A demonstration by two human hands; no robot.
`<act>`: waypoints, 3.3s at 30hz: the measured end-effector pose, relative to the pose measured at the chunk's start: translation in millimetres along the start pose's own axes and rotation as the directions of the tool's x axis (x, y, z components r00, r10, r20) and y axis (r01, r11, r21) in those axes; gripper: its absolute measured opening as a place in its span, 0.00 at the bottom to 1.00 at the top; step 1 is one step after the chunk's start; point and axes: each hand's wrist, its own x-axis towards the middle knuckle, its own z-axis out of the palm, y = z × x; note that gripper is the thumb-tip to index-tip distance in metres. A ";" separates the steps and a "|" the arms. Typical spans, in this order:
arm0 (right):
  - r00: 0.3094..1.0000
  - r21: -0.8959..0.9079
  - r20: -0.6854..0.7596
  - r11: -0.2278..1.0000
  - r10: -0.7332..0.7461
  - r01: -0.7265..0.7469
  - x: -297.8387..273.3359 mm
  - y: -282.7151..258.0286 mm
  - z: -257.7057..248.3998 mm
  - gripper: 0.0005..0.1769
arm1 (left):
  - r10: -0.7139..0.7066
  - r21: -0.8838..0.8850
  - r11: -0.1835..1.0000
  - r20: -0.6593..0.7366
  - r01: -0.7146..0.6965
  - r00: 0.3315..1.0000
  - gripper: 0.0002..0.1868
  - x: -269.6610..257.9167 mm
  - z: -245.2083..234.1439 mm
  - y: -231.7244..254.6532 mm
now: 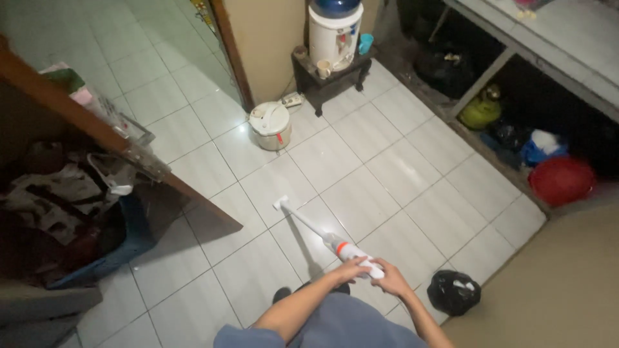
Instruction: The person vacuums a tiled floor in a home using a handheld stick vacuum. They move the vacuum back and forth across the floor, navigating around furniture, a water dispenser, and a doorway, covering multiple areas of the room.
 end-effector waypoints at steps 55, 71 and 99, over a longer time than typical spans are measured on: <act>0.922 -0.239 0.355 0.939 -0.154 0.249 406.2 -268.4 12.9 0.45 | -0.015 -0.311 0.924 -0.614 -0.225 0.789 0.27 91.9 -380.3 134.2; 0.837 -0.229 0.537 0.936 -0.106 0.266 542.6 -426.0 -77.9 0.45 | 0.030 -0.200 0.936 -0.774 -0.289 0.632 0.33 209.6 -495.6 239.5; 0.743 -0.317 0.456 0.691 -0.489 0.650 741.0 -406.4 22.9 0.36 | 0.125 -0.140 0.825 -0.900 -0.548 0.418 0.26 243.3 -630.9 247.7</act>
